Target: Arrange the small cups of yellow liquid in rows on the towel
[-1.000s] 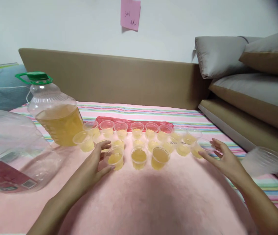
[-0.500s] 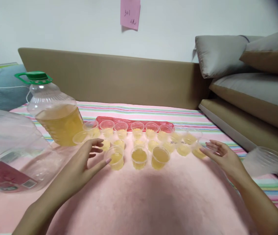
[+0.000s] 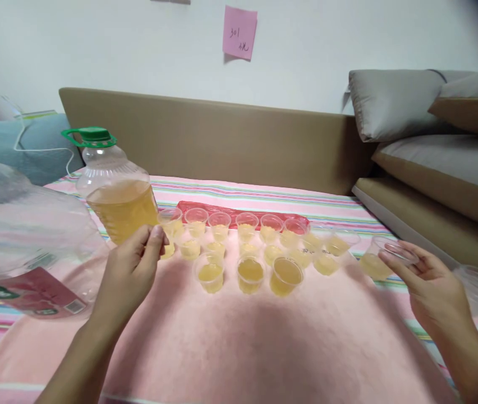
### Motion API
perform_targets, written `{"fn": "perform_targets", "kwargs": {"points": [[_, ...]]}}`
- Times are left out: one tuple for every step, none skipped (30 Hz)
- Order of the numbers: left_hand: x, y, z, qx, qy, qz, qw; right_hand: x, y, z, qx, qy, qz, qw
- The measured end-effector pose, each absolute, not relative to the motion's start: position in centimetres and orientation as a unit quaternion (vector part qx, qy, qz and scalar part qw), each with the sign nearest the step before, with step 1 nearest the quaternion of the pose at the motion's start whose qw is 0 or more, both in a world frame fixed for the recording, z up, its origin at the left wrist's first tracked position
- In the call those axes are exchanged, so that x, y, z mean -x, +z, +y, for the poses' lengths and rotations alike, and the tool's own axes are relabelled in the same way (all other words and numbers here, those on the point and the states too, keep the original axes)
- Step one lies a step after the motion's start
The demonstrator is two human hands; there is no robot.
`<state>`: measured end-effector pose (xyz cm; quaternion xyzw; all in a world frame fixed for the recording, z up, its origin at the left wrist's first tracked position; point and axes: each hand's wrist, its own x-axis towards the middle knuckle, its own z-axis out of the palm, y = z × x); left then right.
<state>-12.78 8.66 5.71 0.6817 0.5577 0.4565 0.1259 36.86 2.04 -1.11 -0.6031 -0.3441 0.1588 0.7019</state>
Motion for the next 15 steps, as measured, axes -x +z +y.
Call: {"fn": "perform_targets", "kwargs": {"points": [[12.4, 5.7, 8.5, -0.695, 0.448, 0.549, 0.122, -36.5, -0.8, 2.0, 0.592, 0.153, -0.347, 0.711], [12.1, 5.8, 8.4, -0.709, 0.441, 0.538, 0.118, -36.1, -0.5, 2.0, 0.582, 0.15, -0.35, 0.719], [11.8, 5.8, 8.2, -0.723, 0.434, 0.525, 0.115, -35.7, -0.1, 1.9, 0.572, 0.15, -0.354, 0.725], [11.5, 5.8, 8.1, -0.734, 0.43, 0.513, 0.113, -35.2, 0.2, 1.9, 0.562, 0.152, -0.36, 0.729], [11.3, 5.9, 7.9, -0.743, 0.427, 0.504, 0.112, -34.7, 0.7, 1.9, 0.552, 0.157, -0.366, 0.732], [11.1, 5.9, 7.8, -0.749, 0.424, 0.497, 0.112, -34.1, 1.1, 1.8, 0.54, 0.164, -0.37, 0.738], [11.0, 5.9, 7.8, -0.754, 0.422, 0.492, 0.11, -33.6, 1.6, 1.9, 0.526, 0.172, -0.374, 0.745], [10.9, 5.9, 7.7, -0.757, 0.421, 0.488, 0.107, -33.0, 2.1, 1.9, 0.511, 0.182, -0.376, 0.752], [10.9, 5.9, 7.7, -0.758, 0.422, 0.486, 0.104, -32.5, 2.6, 2.0, 0.495, 0.191, -0.376, 0.76], [10.8, 5.9, 7.7, -0.759, 0.425, 0.483, 0.1, -32.0, 3.0, 2.1, 0.48, 0.197, -0.375, 0.768], [10.8, 5.9, 7.8, -0.76, 0.428, 0.48, 0.096, -31.5, 3.4, 2.2, 0.466, 0.2, -0.375, 0.776], [10.8, 6.0, 7.8, -0.761, 0.431, 0.477, 0.093, -31.1, 3.8, 2.4, 0.455, 0.203, -0.378, 0.78], [10.7, 6.0, 7.8, -0.762, 0.434, 0.473, 0.089, -30.6, 4.1, 2.5, 0.447, 0.206, -0.383, 0.782], [10.7, 6.0, 7.9, -0.763, 0.436, 0.469, 0.087, -30.2, 4.4, 2.7, 0.44, 0.209, -0.387, 0.783], [10.6, 6.0, 7.9, -0.765, 0.439, 0.465, 0.085, -29.7, 4.6, 2.9, 0.434, 0.215, -0.393, 0.781]]}}
